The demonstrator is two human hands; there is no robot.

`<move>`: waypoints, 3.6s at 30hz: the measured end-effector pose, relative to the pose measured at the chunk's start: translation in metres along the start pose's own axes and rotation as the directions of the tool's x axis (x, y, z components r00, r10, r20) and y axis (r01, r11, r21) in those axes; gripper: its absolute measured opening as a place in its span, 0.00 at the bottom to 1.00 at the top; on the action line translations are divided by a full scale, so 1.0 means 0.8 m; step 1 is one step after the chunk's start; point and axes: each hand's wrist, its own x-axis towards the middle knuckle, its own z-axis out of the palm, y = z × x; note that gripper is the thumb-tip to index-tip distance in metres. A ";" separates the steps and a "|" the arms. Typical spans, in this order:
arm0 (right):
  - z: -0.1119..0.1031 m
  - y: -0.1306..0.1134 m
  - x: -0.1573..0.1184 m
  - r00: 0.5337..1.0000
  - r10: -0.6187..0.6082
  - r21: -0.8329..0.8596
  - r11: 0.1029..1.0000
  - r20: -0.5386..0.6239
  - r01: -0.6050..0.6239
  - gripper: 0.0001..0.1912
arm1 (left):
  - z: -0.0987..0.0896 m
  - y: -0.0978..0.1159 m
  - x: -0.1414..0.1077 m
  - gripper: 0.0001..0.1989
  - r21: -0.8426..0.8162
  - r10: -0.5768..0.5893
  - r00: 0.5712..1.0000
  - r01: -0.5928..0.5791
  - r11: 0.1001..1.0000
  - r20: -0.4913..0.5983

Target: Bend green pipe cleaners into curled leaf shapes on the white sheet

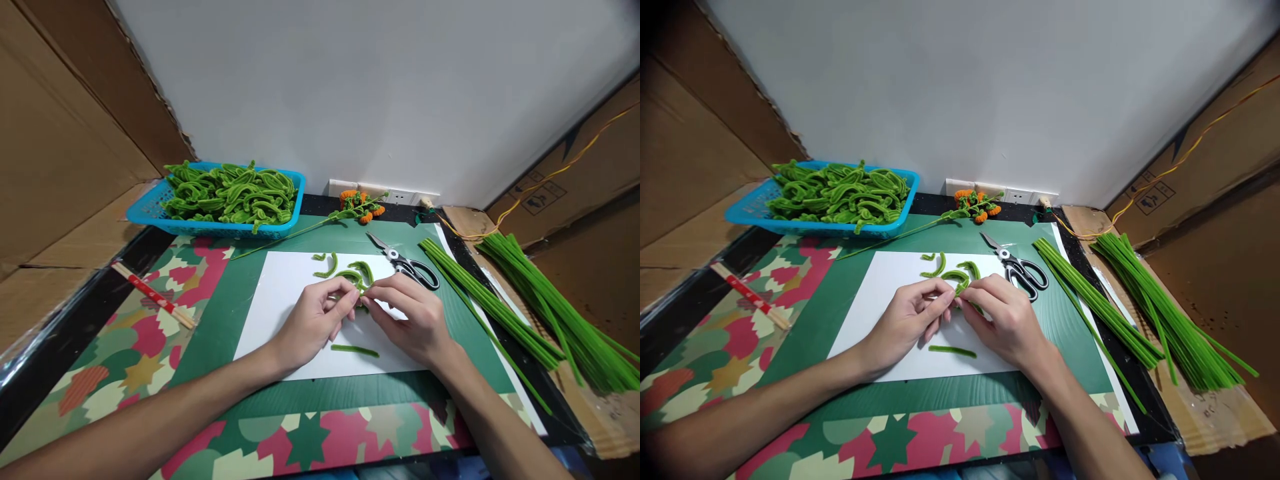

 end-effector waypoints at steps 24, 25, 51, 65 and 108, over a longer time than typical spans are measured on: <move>-0.006 -0.003 -0.003 0.995 -0.043 -0.015 0.999 -0.087 0.041 0.10 | -0.005 -0.005 0.004 0.14 -0.090 -0.019 0.998 0.025 0.996 0.067; -0.006 -0.004 -0.002 0.995 -0.040 -0.007 0.999 -0.087 0.039 0.10 | -0.004 -0.005 0.003 0.15 -0.086 -0.017 0.997 0.023 0.996 0.074; -0.005 -0.001 0.000 0.991 -0.096 -0.133 0.985 0.090 0.107 0.09 | -0.003 -0.005 0.003 0.18 -0.058 0.001 0.999 0.001 0.998 0.045; -0.007 0.001 0.001 0.992 -0.106 -0.135 0.984 0.076 0.115 0.11 | -0.005 -0.005 0.001 0.20 -0.009 0.039 0.994 -0.038 0.999 0.105; -0.005 0.003 -0.002 0.990 -0.039 -0.131 0.990 0.135 0.057 0.09 | -0.004 -0.002 -0.001 0.22 -0.074 -0.046 0.993 0.055 0.996 0.110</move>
